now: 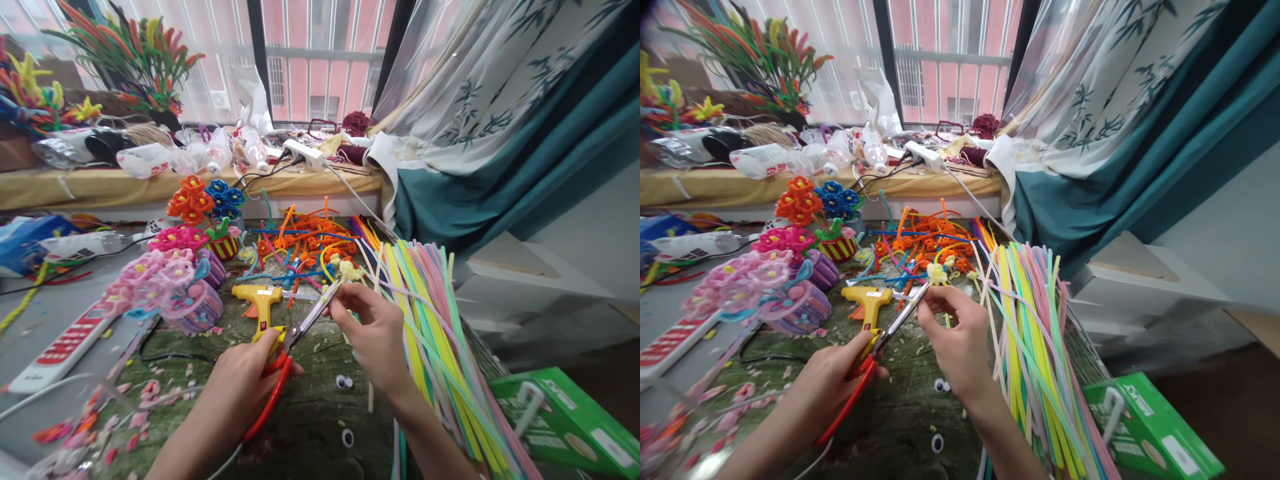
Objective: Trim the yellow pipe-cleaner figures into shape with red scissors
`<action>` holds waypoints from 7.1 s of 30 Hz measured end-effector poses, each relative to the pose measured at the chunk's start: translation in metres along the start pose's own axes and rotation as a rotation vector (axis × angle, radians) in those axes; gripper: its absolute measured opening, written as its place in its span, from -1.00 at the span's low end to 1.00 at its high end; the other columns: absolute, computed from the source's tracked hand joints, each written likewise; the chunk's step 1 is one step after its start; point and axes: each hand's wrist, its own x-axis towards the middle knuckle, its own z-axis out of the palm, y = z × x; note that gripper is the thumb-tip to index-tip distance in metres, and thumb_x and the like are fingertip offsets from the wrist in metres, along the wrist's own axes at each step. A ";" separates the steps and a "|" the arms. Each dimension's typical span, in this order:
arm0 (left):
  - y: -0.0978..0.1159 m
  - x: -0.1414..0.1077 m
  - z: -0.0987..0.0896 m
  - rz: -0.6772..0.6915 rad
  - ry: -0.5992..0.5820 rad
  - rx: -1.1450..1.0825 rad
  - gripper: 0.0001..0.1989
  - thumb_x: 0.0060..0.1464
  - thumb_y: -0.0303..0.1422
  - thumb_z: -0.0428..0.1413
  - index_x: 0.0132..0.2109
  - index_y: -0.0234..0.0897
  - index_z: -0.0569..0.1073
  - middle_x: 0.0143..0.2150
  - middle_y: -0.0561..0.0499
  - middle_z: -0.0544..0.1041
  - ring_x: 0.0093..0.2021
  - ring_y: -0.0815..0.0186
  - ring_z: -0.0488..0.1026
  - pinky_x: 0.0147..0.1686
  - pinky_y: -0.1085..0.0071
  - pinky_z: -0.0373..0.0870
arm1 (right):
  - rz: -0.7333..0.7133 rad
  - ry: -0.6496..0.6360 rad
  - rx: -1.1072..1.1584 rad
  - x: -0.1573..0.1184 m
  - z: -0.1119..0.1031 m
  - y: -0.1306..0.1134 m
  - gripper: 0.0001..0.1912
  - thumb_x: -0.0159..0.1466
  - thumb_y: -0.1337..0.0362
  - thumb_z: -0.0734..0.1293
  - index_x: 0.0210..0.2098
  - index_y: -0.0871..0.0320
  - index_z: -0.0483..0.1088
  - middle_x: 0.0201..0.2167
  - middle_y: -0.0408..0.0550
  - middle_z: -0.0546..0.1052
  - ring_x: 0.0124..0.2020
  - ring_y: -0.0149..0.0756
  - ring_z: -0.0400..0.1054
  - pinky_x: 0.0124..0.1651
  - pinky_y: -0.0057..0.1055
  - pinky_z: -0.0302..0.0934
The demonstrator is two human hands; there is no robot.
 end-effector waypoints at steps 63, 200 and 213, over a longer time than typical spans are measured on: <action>0.009 -0.003 -0.009 -0.215 0.118 -0.025 -0.68 -0.08 -0.30 0.00 -0.10 -0.15 0.33 -0.47 0.11 0.52 -0.45 0.20 0.50 -0.45 0.42 0.23 | 0.135 -0.136 0.279 0.007 -0.009 -0.008 -0.94 0.21 0.31 0.42 -0.38 0.10 0.45 -0.55 -0.23 0.51 -0.50 -0.43 0.44 -0.37 -0.49 0.37; -0.006 0.003 -0.005 -0.028 0.178 -0.089 -0.86 -0.17 -0.32 0.16 -0.44 -0.21 0.34 -0.50 0.16 0.43 -0.53 0.38 0.32 -0.50 0.52 0.18 | 0.191 -0.115 0.224 0.007 -0.004 -0.008 -0.92 0.16 0.31 0.39 -0.46 0.13 0.42 -0.60 -0.24 0.46 -0.56 -0.44 0.41 -0.42 -0.49 0.32; 0.033 -0.008 -0.009 -0.305 0.128 -1.018 -0.65 -0.03 -0.07 0.25 -0.34 -0.28 0.43 -0.57 0.18 0.30 -0.59 0.48 0.14 -0.60 0.57 0.05 | 0.378 -0.365 0.367 -0.010 0.017 -0.012 -0.85 0.08 0.24 0.46 -0.48 0.13 0.43 -0.61 -0.24 0.46 -0.58 -0.43 0.39 -0.45 -0.46 0.32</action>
